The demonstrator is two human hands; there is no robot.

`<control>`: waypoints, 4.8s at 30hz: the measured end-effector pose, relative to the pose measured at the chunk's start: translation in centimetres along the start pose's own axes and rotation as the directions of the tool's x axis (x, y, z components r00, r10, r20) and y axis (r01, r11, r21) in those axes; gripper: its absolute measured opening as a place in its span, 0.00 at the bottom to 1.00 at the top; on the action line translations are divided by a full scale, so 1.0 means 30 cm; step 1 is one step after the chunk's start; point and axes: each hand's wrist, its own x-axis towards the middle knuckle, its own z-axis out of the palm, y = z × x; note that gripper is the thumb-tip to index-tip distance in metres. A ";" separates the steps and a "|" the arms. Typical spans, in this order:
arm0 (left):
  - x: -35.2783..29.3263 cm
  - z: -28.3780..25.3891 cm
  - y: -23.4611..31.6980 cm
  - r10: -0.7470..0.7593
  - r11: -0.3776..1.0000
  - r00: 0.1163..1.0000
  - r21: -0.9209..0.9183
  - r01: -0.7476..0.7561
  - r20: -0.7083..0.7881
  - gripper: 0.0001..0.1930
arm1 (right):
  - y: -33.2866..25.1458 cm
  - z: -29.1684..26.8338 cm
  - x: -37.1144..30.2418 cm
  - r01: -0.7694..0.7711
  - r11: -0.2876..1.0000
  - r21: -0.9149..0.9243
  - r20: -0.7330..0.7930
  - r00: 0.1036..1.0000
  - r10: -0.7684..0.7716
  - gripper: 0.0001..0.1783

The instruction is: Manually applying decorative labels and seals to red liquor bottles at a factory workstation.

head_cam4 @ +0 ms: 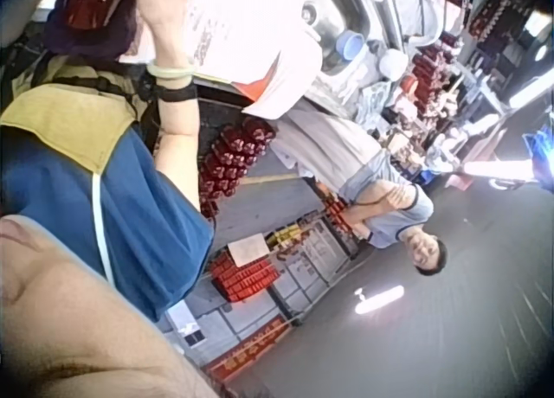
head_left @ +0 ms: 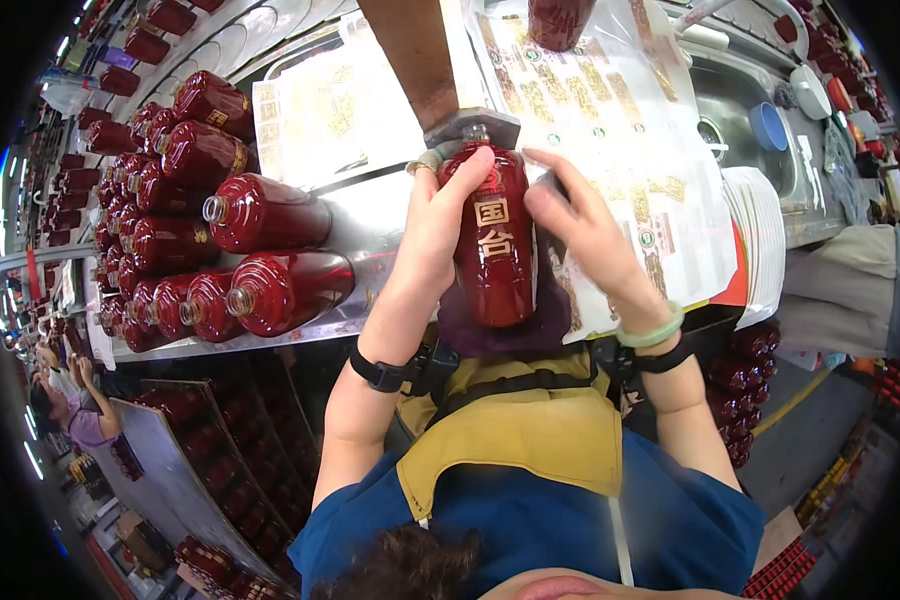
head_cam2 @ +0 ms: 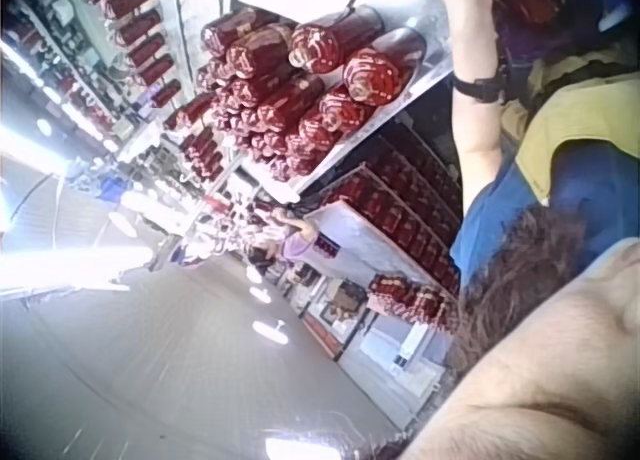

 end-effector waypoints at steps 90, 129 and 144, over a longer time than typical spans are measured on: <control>-0.337 -0.203 0.010 0.117 0.866 0.966 0.452 -0.214 0.233 0.14 | -0.061 -0.046 -0.202 0.274 0.819 -0.504 0.215 0.958 -0.189 0.11; -0.257 -0.225 -0.116 0.134 0.979 0.989 0.146 -0.143 0.068 0.15 | 0.076 -0.016 -0.141 0.027 0.971 -0.237 0.034 0.999 -0.019 0.12; -0.256 -0.220 -0.112 0.133 0.980 0.989 0.141 -0.141 0.067 0.17 | 0.069 -0.016 -0.140 0.037 0.961 -0.275 0.028 0.999 -0.030 0.11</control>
